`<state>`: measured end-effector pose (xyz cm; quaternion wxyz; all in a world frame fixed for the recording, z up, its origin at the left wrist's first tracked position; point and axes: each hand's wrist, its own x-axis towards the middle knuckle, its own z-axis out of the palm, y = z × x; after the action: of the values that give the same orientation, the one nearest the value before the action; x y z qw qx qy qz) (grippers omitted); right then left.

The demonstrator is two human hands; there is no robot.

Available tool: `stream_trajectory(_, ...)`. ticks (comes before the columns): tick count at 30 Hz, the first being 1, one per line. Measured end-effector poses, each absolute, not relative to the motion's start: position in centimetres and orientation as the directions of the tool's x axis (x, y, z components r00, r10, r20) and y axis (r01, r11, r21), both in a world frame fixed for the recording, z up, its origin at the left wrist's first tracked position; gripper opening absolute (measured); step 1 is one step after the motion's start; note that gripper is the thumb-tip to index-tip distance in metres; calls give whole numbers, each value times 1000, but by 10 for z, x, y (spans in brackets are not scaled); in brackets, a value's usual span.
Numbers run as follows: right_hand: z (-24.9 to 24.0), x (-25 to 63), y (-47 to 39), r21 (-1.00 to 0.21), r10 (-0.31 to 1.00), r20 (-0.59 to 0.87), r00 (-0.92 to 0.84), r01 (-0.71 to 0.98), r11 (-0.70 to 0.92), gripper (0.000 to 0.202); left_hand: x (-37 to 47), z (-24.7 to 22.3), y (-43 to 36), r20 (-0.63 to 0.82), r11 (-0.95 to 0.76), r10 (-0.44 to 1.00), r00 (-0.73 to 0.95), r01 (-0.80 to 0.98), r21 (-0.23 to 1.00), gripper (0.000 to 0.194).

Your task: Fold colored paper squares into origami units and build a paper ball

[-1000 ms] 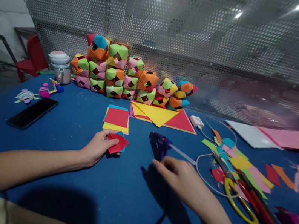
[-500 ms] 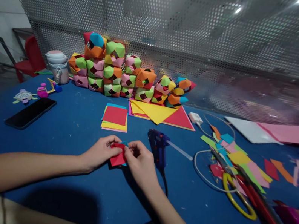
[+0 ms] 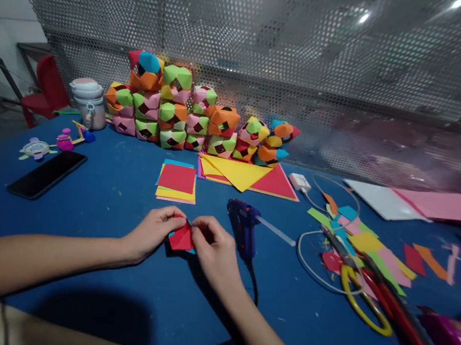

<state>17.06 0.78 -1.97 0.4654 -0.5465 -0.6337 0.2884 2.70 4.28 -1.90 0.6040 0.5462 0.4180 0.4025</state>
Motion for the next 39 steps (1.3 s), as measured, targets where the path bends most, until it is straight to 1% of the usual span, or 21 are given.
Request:
stream_trajectory(3, -19, 170, 6, -859, 957, 289, 15, 446, 252, 13, 27, -19, 43, -63, 76, 945, 320, -28, 997, 11)
stream_trajectory(7, -17, 171, 5, -884, 965, 262, -4, 401, 242, 17, 26, -19, 43, -56, 67, 941, 335, -22, 997, 11)
stream_trajectory(11, -20, 171, 6, -906, 973, 227, 48, 377, 193, 17, 26, -19, 42, -22, 22, 935, 355, 4, 1000, 11)
stream_trajectory(15, -23, 170, 8, -910, 961, 258, 96, 359, 208, 16, 25, -18, 42, -11, 7, 929, 370, 14, 1000, 11)
stream_trajectory(18, -23, 170, 8, -895, 953, 285, 103, 384, 226, 14, 25, -20, 42, -2, -16, 920, 392, 41, 999, 10)
stream_trajectory(22, -22, 171, 6, -863, 942, 330, 64, 425, 274, 11, 23, -20, 40, 52, -108, 894, 445, 102, 989, 17)
stream_trajectory(25, -21, 172, 5, -844, 937, 349, 31, 445, 300, 13, 21, -18, 40, 114, -202, 891, 440, 157, 967, 16)
stream_trajectory(27, -20, 173, 5, -871, 949, 315, 35, 407, 274, 17, 20, -17, 41, 148, -234, 899, 413, 165, 958, 16)
stream_trajectory(30, -19, 174, 5, -933, 970, 237, 56, 290, 211, 25, 20, -16, 42, 158, -222, 917, 366, 139, 965, 15)
stream_trajectory(31, -19, 175, 6, -940, 971, 228, 66, 274, 202, 27, 20, -17, 42, 154, -211, 924, 350, 128, 969, 15)
stream_trajectory(32, -19, 175, 6, -935, 968, 239, 73, 288, 209, 28, 20, -17, 42, 150, -199, 930, 337, 118, 973, 15)
stream_trajectory(34, -19, 174, 6, -886, 950, 306, 62, 384, 261, 23, 21, -19, 41, 142, -184, 933, 331, 98, 978, 14)
stream_trajectory(37, -19, 173, 6, -760, 907, 420, -27, 535, 368, 20, 22, -24, 40, 130, -180, 924, 360, 109, 978, 12)
stream_trajectory(39, -19, 173, 5, -688, 878, 469, -102, 581, 435, 21, 22, -27, 40, 124, -195, 915, 384, 150, 969, 10)
